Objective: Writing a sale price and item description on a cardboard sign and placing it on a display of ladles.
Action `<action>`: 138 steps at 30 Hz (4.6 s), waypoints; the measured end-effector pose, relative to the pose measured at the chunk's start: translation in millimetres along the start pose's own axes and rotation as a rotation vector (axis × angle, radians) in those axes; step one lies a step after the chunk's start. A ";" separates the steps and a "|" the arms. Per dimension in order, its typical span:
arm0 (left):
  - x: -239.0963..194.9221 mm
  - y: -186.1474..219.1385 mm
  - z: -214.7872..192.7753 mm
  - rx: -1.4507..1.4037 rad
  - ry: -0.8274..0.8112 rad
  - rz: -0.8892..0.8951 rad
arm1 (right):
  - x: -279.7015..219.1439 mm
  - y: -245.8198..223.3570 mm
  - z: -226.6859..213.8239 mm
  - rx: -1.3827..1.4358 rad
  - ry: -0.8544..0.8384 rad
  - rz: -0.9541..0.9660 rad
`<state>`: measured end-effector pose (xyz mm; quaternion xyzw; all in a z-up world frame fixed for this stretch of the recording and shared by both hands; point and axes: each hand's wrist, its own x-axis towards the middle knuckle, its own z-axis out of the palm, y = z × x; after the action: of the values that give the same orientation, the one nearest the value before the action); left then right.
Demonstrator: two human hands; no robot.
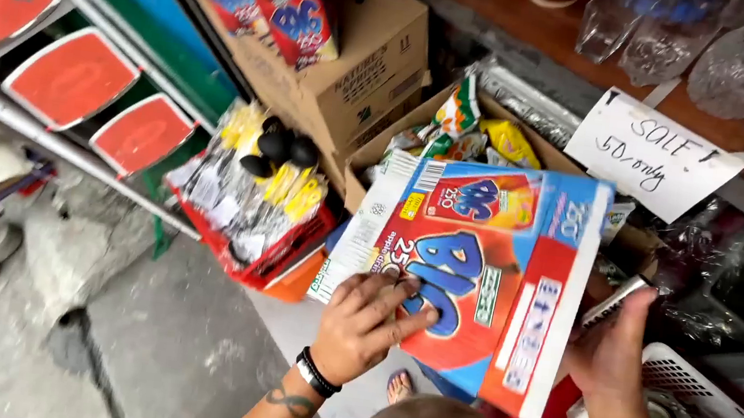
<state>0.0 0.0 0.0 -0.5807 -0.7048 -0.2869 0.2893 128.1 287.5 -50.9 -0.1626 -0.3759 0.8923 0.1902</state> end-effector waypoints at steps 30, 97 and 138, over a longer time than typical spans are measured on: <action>-114.9 -55.4 153.0 -1.030 -0.235 -1.458 | 79.6 -35.7 -40.0 -1.575 0.441 0.163; -107.0 -16.1 202.9 -1.157 -0.010 -1.511 | 139.1 90.6 3.2 -1.224 -0.363 -0.445; -18.2 -134.8 197.7 -0.757 -0.460 -0.948 | 158.5 85.3 -47.6 -1.208 -0.311 -0.425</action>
<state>-144.6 112.8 -154.8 -0.3150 -0.7787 -0.4805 -0.2519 -8.4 334.6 -168.2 -0.0321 -0.8575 0.4805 0.1808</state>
